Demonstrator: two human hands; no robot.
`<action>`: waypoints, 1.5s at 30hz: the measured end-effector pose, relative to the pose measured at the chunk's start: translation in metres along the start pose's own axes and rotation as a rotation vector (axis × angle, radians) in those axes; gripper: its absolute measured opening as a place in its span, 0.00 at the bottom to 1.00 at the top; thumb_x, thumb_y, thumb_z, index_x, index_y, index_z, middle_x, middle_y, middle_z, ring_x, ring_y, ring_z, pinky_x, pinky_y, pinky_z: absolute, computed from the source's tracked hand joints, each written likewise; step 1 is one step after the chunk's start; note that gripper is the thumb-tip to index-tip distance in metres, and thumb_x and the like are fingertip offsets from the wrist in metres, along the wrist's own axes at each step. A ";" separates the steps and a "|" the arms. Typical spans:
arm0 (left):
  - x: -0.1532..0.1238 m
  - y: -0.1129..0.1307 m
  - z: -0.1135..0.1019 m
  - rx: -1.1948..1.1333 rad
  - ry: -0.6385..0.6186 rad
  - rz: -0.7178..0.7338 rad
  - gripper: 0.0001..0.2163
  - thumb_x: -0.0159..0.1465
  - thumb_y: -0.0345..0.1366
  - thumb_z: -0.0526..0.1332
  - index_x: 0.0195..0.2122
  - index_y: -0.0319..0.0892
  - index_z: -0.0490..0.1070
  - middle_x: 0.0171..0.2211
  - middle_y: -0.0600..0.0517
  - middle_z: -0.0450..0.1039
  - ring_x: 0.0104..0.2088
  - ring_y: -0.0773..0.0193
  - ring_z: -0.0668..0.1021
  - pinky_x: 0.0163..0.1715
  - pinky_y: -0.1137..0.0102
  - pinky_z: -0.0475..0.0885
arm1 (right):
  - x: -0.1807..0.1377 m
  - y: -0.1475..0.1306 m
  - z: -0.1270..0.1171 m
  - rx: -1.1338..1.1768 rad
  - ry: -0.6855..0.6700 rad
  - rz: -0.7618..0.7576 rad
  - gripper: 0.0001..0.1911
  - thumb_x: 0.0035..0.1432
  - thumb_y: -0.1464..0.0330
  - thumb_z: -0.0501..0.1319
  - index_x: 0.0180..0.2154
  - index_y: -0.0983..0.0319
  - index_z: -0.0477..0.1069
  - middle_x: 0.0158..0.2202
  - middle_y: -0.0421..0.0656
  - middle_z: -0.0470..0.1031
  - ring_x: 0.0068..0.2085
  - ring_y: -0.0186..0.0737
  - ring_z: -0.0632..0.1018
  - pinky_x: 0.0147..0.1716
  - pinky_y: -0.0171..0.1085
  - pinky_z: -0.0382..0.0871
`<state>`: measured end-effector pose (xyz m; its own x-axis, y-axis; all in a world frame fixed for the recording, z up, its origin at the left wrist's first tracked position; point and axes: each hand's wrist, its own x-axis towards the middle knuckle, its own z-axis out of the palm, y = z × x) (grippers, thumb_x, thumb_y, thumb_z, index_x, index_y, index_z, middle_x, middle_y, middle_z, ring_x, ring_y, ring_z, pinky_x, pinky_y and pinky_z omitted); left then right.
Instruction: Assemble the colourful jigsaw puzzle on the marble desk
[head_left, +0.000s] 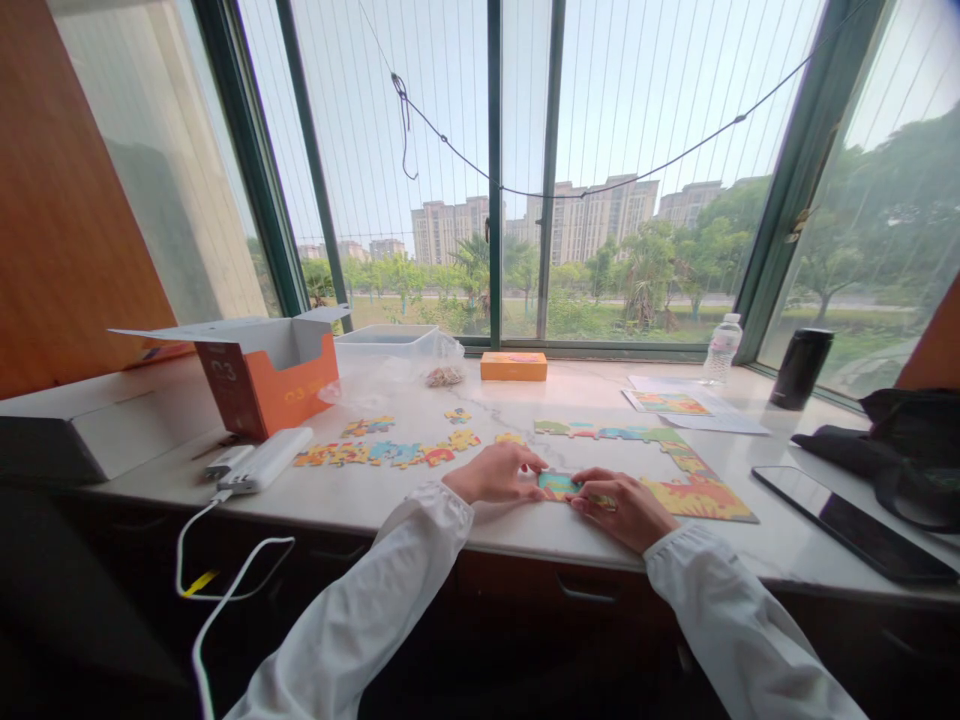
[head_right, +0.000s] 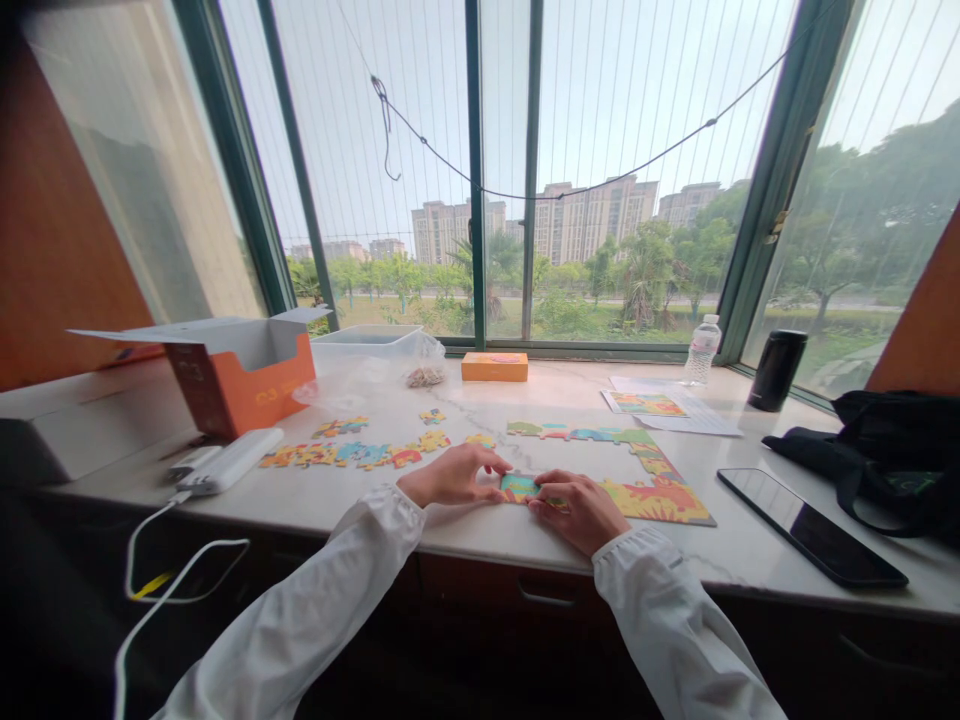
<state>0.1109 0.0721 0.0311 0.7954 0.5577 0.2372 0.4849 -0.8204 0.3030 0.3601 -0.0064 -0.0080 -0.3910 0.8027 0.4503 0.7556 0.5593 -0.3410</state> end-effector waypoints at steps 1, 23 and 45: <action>-0.001 0.002 -0.001 0.013 0.004 -0.008 0.21 0.57 0.49 0.67 0.49 0.46 0.77 0.44 0.49 0.79 0.42 0.59 0.79 0.43 0.69 0.70 | 0.000 0.000 0.000 0.002 0.000 -0.001 0.15 0.64 0.58 0.56 0.34 0.54 0.80 0.47 0.42 0.79 0.42 0.42 0.80 0.44 0.41 0.73; -0.002 0.009 0.006 0.088 0.064 -0.063 0.24 0.55 0.57 0.66 0.47 0.47 0.78 0.43 0.49 0.80 0.42 0.56 0.79 0.43 0.67 0.70 | 0.003 0.001 0.006 -0.092 -0.069 0.005 0.19 0.66 0.53 0.54 0.53 0.47 0.74 0.59 0.43 0.70 0.49 0.46 0.79 0.54 0.50 0.70; -0.005 0.009 0.010 0.025 0.099 -0.088 0.25 0.55 0.59 0.65 0.47 0.48 0.78 0.44 0.50 0.80 0.43 0.57 0.79 0.44 0.68 0.70 | 0.009 -0.004 0.001 -0.149 -0.100 0.027 0.19 0.67 0.55 0.50 0.47 0.46 0.78 0.55 0.41 0.75 0.52 0.46 0.77 0.54 0.49 0.68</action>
<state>0.1148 0.0607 0.0236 0.7104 0.6363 0.3007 0.5612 -0.7700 0.3037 0.3531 -0.0015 -0.0032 -0.4147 0.8376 0.3555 0.8328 0.5068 -0.2226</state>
